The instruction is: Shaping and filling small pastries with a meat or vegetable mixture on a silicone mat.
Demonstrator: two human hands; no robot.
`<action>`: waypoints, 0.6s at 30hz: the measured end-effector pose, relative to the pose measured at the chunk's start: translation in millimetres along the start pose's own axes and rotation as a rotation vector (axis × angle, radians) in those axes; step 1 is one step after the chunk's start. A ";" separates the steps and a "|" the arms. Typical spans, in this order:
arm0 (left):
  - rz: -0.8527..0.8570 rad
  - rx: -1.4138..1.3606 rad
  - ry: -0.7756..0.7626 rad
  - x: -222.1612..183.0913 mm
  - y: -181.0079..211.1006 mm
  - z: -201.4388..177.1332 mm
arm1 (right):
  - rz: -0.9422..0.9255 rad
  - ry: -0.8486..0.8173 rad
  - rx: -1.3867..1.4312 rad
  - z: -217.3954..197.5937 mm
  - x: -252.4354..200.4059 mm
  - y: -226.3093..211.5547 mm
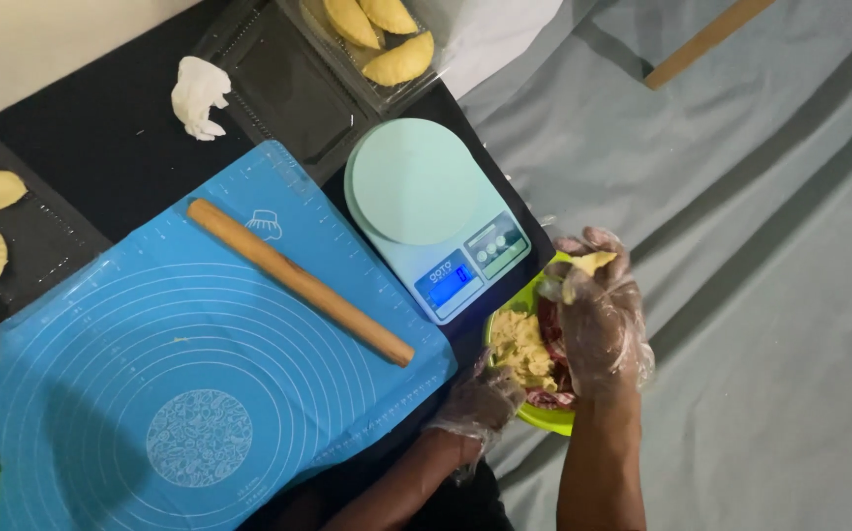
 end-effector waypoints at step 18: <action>0.085 0.097 0.667 11.0 -13.4 45.3 | 0.982 0.802 -1.476 128.1 15.8 -50.6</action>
Point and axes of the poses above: each hand's wrist, its own x-axis towards the middle knuckle, its own z-axis out of the palm, y = z × x, the point moved 1 cm from there along x, towards the middle knuckle, and after that the axes turned 7 degrees about z, right-handed, at the moved point
